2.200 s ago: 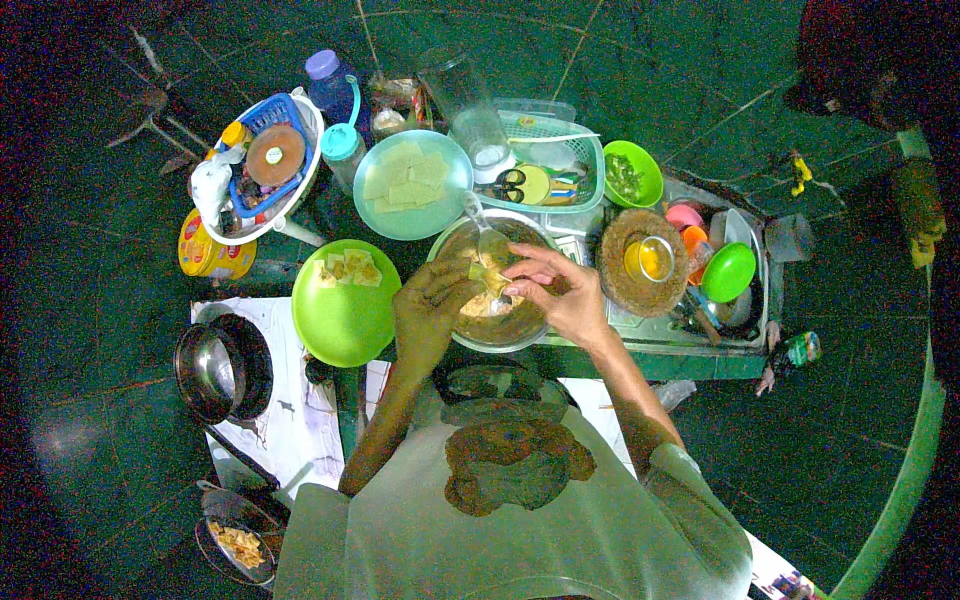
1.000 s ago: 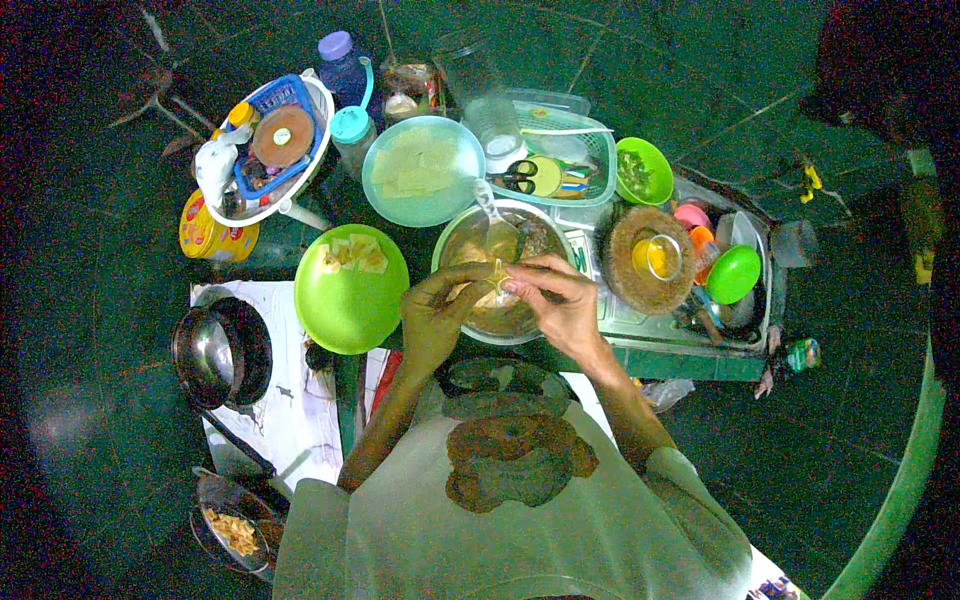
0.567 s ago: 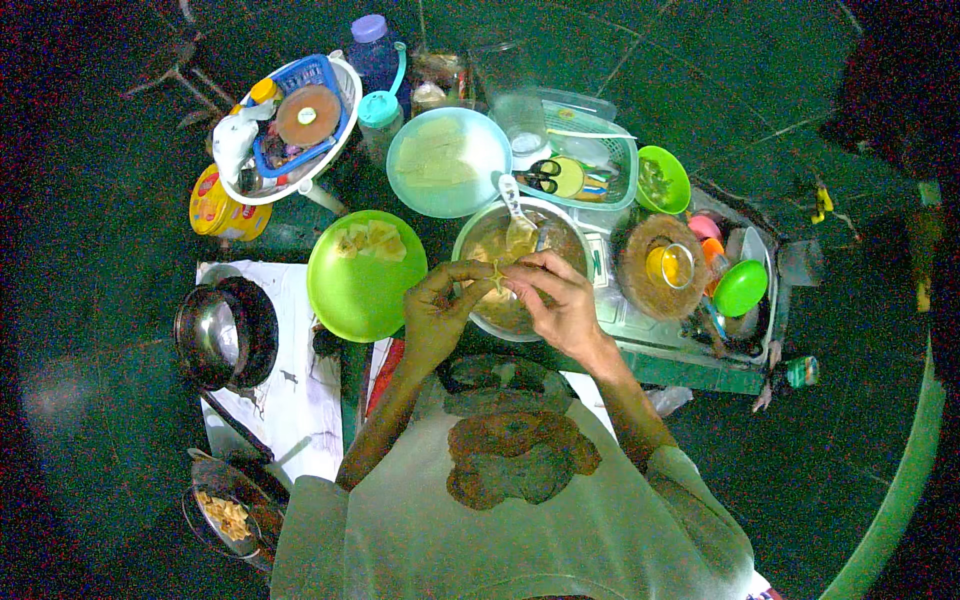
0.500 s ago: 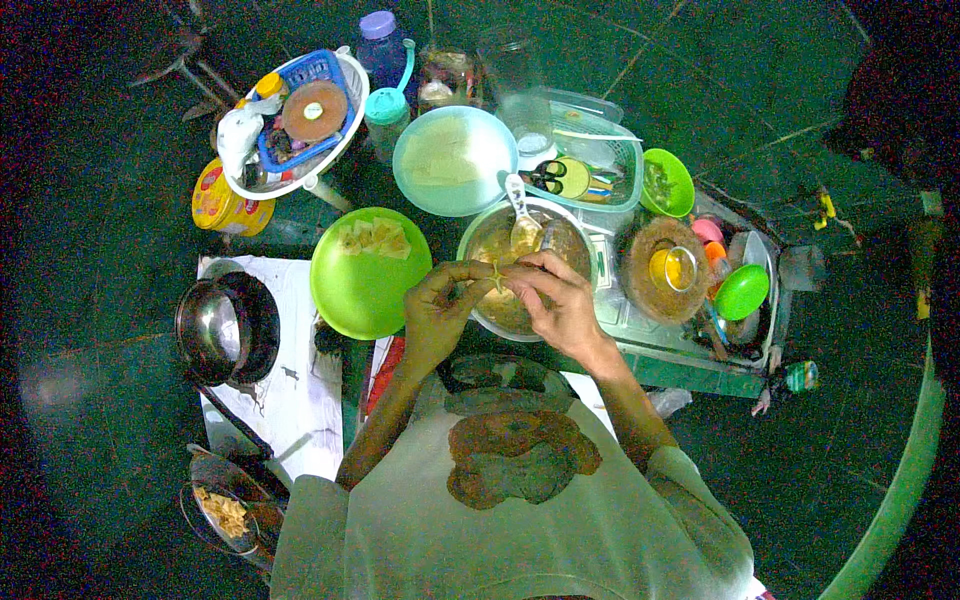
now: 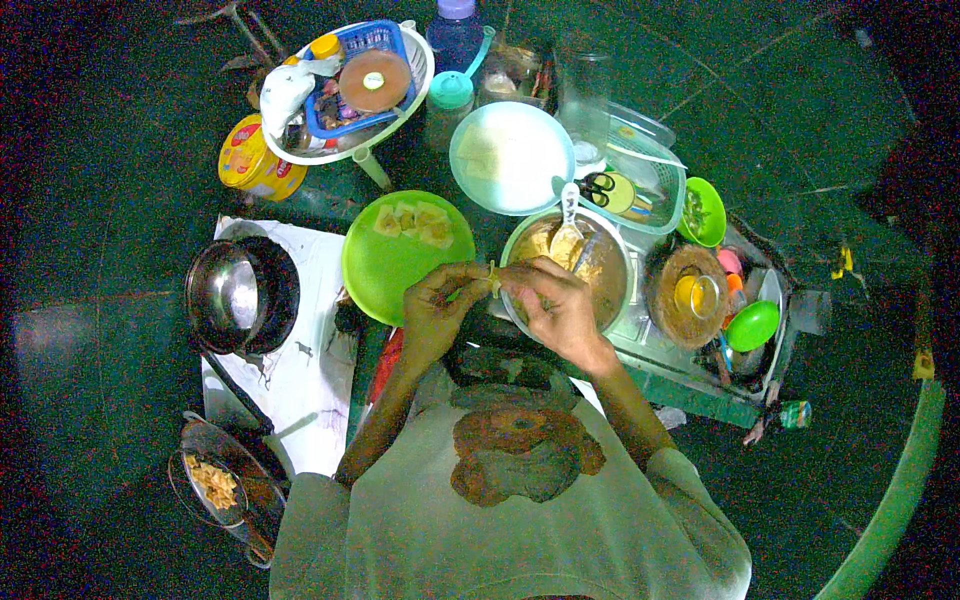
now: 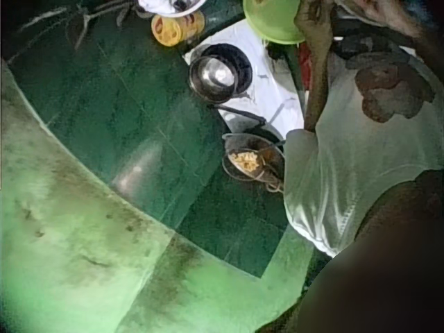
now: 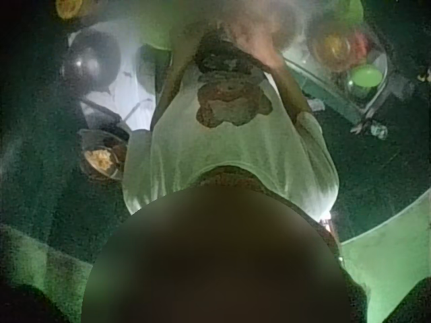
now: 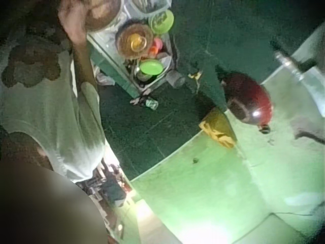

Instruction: The person assembles small food parcels by placing a square wrapper on a bowl, adding a spoonful of filling, folding the wrapper, and placing the finished parcel on a plate. The process is repeated multiple times.

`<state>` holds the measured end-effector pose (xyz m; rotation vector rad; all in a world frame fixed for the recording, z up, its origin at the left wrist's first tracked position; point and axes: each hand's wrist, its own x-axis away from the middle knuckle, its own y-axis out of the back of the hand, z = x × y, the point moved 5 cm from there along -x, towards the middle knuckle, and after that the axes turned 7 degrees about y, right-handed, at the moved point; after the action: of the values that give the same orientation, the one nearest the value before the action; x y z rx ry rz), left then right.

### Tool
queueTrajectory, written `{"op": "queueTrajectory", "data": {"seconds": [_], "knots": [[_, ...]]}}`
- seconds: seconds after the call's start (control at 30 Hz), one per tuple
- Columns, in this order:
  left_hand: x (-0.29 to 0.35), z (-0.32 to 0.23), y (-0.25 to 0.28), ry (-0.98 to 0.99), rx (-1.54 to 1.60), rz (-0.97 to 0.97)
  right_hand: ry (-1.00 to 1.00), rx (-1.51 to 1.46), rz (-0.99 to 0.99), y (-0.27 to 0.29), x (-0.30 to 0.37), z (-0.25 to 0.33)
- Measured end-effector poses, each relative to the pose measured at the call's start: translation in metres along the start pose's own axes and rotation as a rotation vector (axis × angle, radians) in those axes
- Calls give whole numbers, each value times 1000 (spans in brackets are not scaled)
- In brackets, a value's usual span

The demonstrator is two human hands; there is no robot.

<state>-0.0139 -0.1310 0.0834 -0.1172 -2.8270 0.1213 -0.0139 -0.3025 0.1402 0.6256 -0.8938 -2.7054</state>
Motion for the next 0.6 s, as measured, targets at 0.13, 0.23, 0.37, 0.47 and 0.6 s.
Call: {"op": "queueTrajectory", "data": {"seconds": [0.13,0.23,0.37,0.47,0.6], "knots": [[-6,15,12,-44,138,25,-22,-29,58,-12,-9,8],[-9,19,19,-30,181,33,-5,-37,108,-20,-14,6],[-10,25,31,-3,197,19,-27,-64,160,-30,-21,4],[-1,7,46,13,-24,-23,18,-15,194,-43,-25,-2],[-8,42,65,0,67,-58,52,-25,197,-71,-31,-11]]}}
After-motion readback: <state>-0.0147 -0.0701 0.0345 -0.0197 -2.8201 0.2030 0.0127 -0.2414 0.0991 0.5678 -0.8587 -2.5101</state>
